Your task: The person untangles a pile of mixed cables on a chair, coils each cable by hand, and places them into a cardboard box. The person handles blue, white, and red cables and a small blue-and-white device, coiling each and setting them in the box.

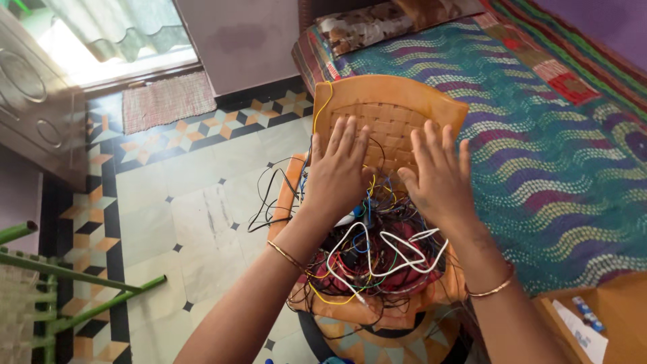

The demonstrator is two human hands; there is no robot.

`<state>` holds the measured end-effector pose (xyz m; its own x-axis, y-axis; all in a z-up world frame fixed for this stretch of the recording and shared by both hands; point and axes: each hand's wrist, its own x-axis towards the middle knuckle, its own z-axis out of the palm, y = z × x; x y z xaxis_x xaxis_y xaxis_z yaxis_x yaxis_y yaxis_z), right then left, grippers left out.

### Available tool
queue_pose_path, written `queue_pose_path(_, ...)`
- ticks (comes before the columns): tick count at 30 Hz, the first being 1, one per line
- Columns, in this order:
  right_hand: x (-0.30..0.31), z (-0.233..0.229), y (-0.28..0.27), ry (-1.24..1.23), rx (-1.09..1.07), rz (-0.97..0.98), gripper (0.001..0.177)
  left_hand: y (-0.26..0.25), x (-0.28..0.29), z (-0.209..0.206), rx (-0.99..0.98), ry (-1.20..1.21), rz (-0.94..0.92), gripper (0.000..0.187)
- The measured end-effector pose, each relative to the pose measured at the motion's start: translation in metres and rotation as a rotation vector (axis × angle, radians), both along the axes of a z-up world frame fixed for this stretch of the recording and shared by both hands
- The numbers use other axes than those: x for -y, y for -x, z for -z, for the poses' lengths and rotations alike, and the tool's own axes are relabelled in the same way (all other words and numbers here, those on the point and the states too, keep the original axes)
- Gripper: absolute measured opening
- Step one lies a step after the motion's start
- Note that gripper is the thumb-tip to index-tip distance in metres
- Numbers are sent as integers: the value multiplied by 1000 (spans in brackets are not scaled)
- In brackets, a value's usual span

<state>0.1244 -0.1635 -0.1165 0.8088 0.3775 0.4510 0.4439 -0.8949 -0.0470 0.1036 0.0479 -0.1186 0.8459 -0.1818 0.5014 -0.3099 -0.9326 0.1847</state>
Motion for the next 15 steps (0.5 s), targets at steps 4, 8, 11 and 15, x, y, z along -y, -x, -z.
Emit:
queue_pose_path(4,12,74,-41,-72,-123,-30,64,-20,-5,54,-191,-8,-70,72)
queue_pose_path(8,27,200,-86,-307,-302,-62,49,-38,-6,118,-375,-2,-101,73)
queue_pose_path(11,36,303,-99,-591,-608,1,45,-46,-3,163,-462,22,-78,75)
queue_pose_path(15,28,372,-80,-673,-925,302,40,-59,2,212,-562,34,-16,74)
